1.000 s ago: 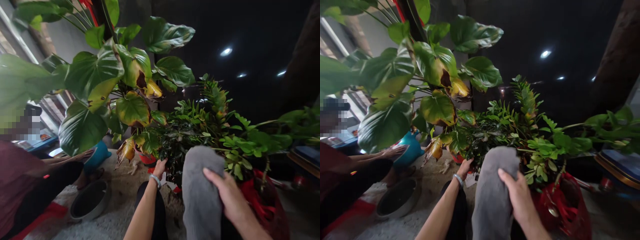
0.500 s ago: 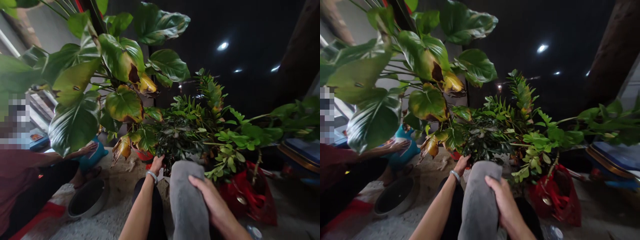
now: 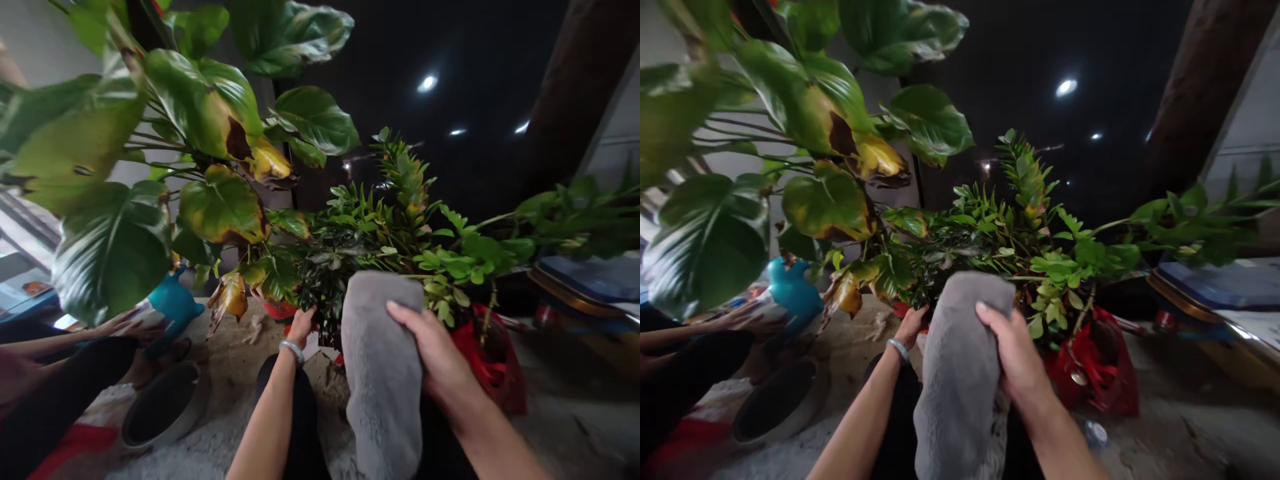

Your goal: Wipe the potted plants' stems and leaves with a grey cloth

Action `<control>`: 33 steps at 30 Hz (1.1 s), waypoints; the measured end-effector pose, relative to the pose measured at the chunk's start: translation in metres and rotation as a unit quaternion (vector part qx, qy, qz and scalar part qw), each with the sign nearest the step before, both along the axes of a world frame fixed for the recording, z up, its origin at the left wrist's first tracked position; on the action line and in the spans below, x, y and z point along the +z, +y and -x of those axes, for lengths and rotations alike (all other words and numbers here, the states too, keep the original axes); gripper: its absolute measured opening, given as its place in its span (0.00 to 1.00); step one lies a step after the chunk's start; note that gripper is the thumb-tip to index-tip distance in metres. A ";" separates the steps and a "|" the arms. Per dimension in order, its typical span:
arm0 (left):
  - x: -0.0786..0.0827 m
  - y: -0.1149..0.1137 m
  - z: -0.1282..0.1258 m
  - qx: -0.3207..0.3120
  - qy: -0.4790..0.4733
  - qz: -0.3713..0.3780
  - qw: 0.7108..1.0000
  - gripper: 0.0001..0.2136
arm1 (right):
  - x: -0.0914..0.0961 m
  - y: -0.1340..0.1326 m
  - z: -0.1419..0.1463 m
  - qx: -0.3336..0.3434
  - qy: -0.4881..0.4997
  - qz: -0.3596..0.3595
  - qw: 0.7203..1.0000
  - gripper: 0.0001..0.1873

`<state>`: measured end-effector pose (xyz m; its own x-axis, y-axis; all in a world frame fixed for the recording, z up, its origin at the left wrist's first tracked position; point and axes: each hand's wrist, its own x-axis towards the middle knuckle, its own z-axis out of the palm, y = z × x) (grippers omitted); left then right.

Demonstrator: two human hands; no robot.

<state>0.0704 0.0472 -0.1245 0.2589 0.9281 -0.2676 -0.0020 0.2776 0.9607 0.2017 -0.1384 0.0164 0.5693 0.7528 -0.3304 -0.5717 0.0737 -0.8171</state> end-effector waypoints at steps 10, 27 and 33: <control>-0.004 0.002 -0.001 -0.004 0.006 -0.003 1.000 0.13 | -0.036 0.046 0.005 0.014 0.076 0.037 0.996 0.07; -0.001 -0.025 0.050 0.138 -0.002 0.037 0.990 0.09 | -0.072 -0.068 0.027 0.093 0.166 0.098 0.977 0.21; 0.025 -0.002 0.062 0.214 -0.050 -0.081 0.972 0.04 | -0.090 -0.067 0.025 0.121 0.056 0.120 0.984 0.23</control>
<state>0.0080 0.0454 -0.0995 -0.1426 0.9846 -0.1015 -0.1787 0.0752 0.9810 0.1770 -0.2054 -0.0734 0.3334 0.7545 -0.5653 -0.6364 -0.2623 -0.7254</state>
